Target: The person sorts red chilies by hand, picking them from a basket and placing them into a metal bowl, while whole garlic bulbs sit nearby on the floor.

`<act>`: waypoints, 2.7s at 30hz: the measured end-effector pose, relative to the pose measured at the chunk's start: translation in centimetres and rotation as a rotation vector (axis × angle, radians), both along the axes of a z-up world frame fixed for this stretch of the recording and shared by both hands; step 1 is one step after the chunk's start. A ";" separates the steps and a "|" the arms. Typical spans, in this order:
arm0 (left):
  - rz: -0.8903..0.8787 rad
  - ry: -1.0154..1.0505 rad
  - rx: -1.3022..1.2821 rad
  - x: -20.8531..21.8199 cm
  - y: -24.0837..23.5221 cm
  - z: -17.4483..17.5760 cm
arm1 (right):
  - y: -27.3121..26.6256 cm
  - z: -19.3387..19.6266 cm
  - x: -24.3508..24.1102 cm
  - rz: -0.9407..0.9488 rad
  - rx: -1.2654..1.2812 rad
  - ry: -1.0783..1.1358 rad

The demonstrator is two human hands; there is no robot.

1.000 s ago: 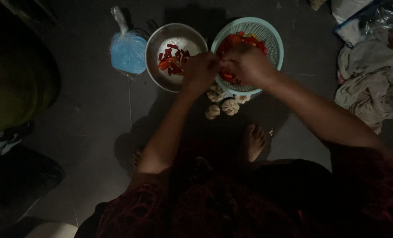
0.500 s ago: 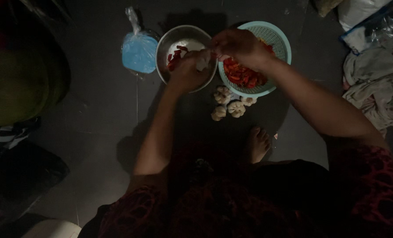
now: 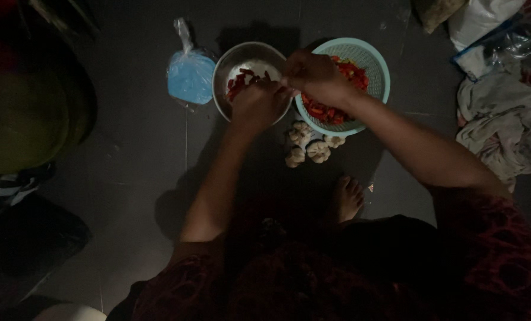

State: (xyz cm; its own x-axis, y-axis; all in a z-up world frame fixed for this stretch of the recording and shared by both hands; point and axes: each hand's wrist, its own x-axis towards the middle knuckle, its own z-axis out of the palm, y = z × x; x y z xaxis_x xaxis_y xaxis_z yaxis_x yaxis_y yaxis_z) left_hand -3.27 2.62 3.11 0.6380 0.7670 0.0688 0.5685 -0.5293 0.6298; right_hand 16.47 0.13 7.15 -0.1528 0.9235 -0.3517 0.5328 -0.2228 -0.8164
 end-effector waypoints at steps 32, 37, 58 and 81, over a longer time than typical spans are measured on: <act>0.160 -0.051 -0.042 -0.7 -0.2 -4.7 | 1.0 -4.6 -1.5 0.003 0.176 -0.037; 0.294 -0.482 -0.128 -0.1 -1.1 -7.2 | 0.9 -5.0 -2.1 -0.161 0.172 0.112; -0.569 0.209 -0.396 3.0 -6.7 -5.8 | -3.1 -16.0 13.1 0.305 -0.099 -1.101; -0.022 -0.120 -0.022 -1.8 2.3 -1.4 | -1.2 -3.3 2.0 0.061 0.174 -0.047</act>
